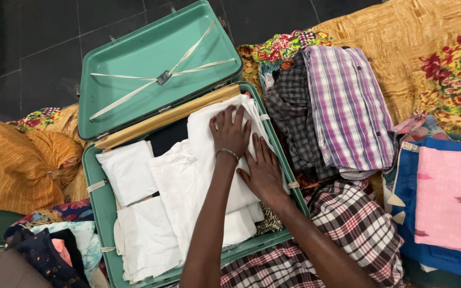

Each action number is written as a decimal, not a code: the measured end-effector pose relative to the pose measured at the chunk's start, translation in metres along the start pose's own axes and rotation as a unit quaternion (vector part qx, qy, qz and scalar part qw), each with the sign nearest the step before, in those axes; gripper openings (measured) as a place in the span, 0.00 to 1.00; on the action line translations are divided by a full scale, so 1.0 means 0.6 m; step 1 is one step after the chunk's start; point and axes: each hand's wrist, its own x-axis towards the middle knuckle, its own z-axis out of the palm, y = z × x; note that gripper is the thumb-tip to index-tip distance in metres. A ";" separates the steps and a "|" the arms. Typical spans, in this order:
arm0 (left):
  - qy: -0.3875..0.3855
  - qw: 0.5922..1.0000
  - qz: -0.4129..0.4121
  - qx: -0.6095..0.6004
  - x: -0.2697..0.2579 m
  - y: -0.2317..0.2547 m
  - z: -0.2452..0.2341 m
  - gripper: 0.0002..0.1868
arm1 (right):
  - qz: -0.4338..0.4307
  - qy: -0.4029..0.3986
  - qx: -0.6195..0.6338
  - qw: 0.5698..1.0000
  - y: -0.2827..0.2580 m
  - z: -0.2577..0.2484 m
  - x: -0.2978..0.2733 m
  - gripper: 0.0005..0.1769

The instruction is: The person packs a green suitcase by hand, placing various folded clothes into the open container. The person arranges items such as white shirts, patterned fabrics, and pink garments into neat rows within the suitcase, pressing them down to fit.

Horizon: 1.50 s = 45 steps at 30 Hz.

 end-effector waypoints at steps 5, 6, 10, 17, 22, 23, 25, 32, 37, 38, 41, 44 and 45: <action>-0.090 0.994 -0.040 0.036 0.008 0.001 0.014 0.36 | 0.012 -0.049 -0.018 0.999 0.002 -0.004 0.001 0.51; -0.092 0.994 -0.040 0.036 0.007 0.000 0.016 0.37 | 0.017 -0.061 -0.022 0.998 0.002 -0.005 0.001 0.53; -0.110 0.991 -0.041 0.059 0.005 0.000 0.018 0.38 | 0.042 -0.131 -0.057 0.989 -0.004 -0.014 0.007 0.64; -0.179 0.980 -0.054 0.075 0.007 0.002 0.017 0.39 | 0.063 -0.203 -0.089 0.973 -0.022 -0.029 0.007 0.76; -0.173 0.980 -0.046 0.090 -0.003 0.002 0.045 0.40 | 0.065 -0.193 -0.087 0.975 -0.018 -0.023 0.004 0.76; -0.183 0.978 -0.048 0.085 -0.003 0.001 0.047 0.41 | 0.066 -0.192 -0.088 0.975 -0.018 -0.022 0.004 0.76; -0.178 0.980 -0.051 0.074 0.000 -0.002 0.045 0.41 | 0.069 -0.205 -0.086 0.973 -0.017 -0.019 0.008 0.77; -0.196 0.977 -0.056 0.067 0.009 -0.005 0.035 0.40 | 0.043 -0.181 -0.070 0.980 -0.001 -0.007 0.008 0.76; -0.111 0.985 -0.044 0.122 -0.017 -0.008 0.063 0.42 | 0.036 -0.206 -0.076 0.975 0.001 -0.011 0.009 0.74; -0.070 0.986 -0.039 0.145 -0.030 -0.010 0.064 0.42 | 0.034 -0.208 -0.075 0.975 0.000 -0.010 0.008 0.73; -0.047 0.979 -0.120 0.157 -0.060 -0.009 0.044 0.42 | 0.032 -0.195 -0.070 0.978 -0.001 -0.010 0.004 0.75; -0.140 0.962 -0.203 0.114 -0.053 -0.003 0.015 0.44 | 0.038 -0.205 -0.067 0.976 -0.004 -0.015 0.005 0.75; -0.145 0.962 -0.203 0.108 -0.047 -0.002 0.007 0.45 | 0.039 -0.199 -0.061 0.977 -0.005 -0.015 0.006 0.75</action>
